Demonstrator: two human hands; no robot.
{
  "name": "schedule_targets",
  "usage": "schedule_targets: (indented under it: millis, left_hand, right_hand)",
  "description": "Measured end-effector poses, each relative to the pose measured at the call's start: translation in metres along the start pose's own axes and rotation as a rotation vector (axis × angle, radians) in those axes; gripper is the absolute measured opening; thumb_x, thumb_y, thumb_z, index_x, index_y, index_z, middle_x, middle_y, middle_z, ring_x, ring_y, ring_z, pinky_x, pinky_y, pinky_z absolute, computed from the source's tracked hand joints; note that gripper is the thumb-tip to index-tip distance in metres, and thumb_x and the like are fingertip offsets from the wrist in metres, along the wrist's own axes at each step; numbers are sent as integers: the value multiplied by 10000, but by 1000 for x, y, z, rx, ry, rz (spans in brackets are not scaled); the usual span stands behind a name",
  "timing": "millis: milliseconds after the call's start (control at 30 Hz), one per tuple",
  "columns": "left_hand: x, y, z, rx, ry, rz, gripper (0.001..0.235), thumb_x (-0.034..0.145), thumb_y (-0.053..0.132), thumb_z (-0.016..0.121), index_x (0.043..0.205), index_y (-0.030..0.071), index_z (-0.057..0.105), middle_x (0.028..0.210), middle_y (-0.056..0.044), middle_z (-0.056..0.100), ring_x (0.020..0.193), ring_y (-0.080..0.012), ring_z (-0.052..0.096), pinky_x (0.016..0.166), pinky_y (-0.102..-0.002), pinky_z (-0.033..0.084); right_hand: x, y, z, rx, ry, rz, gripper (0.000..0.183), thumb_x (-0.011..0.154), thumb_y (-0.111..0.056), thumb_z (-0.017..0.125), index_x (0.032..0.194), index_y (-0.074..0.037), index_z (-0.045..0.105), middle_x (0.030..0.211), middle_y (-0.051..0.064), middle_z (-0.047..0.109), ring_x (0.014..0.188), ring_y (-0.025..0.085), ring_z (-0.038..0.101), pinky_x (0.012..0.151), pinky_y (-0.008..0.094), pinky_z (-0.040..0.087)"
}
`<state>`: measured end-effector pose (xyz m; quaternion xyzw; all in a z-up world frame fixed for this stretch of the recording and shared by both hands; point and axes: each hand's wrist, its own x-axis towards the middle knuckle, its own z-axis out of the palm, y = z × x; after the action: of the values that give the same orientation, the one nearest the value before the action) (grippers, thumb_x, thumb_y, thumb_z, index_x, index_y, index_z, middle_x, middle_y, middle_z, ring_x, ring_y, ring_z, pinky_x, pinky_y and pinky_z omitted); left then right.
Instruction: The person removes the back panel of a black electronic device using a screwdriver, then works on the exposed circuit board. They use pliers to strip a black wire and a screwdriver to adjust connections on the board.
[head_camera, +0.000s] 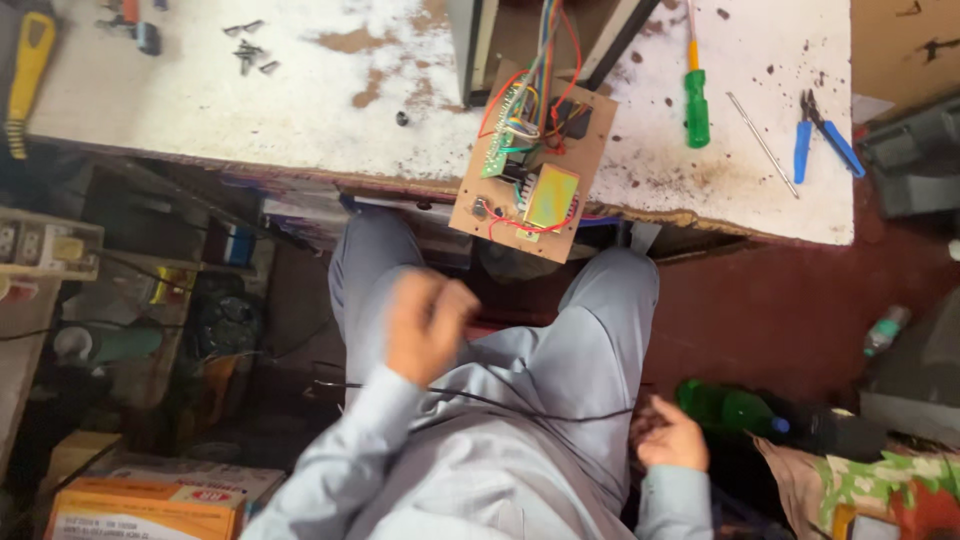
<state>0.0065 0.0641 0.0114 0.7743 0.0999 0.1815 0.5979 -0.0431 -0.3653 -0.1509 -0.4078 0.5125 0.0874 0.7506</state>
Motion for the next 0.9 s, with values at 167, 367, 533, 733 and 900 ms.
schedule_targets:
  millis: [167, 367, 533, 733, 900]
  left_hand:
    - [-61, -19, 13, 122, -958, 84, 342, 930, 354, 732, 1116, 68, 712, 1015, -172, 717, 954, -383, 694, 841, -462, 551]
    - [-67, -36, 14, 383, -815, 106, 394, 834, 271, 729, 1176, 80, 691, 1050, -208, 637, 956, -417, 621, 791, -490, 515]
    - [-41, -68, -23, 229, -831, 235, 260, 837, 74, 574, 1036, 146, 724, 1051, -118, 752, 952, -346, 720, 806, -428, 575]
    - [-15, -96, -132, 787, -845, -109, 176, 898, 301, 724, 1041, 201, 749, 1052, -29, 776, 1014, -227, 762, 866, -321, 608]
    - [-1, -55, -122, 1046, -801, -118, 258, 844, 255, 720, 1098, 251, 763, 1196, -46, 709, 1141, -274, 694, 947, -392, 581]
  right_hand:
    - [-40, -86, 37, 580, -104, 24, 332, 1002, -126, 599, 1215, 129, 598, 1033, 149, 734, 784, 110, 616, 762, 314, 518]
    - [-111, -144, 80, 596, -706, -176, 105, 1155, -113, 578, 1190, -15, 588, 1026, 61, 611, 952, 181, 595, 912, 323, 500]
    - [-135, -142, 84, 484, -884, -179, 162, 1078, -155, 555, 1145, -22, 618, 961, 94, 646, 902, 233, 596, 821, 330, 488]
    - [-138, -122, 127, -180, -555, -645, 261, 1053, -185, 601, 1219, 14, 632, 950, 135, 714, 909, 260, 701, 728, 334, 531]
    - [-185, -50, 179, -214, -619, -731, 169, 1028, -116, 568, 1168, -22, 565, 989, 173, 749, 901, 235, 737, 765, 319, 595]
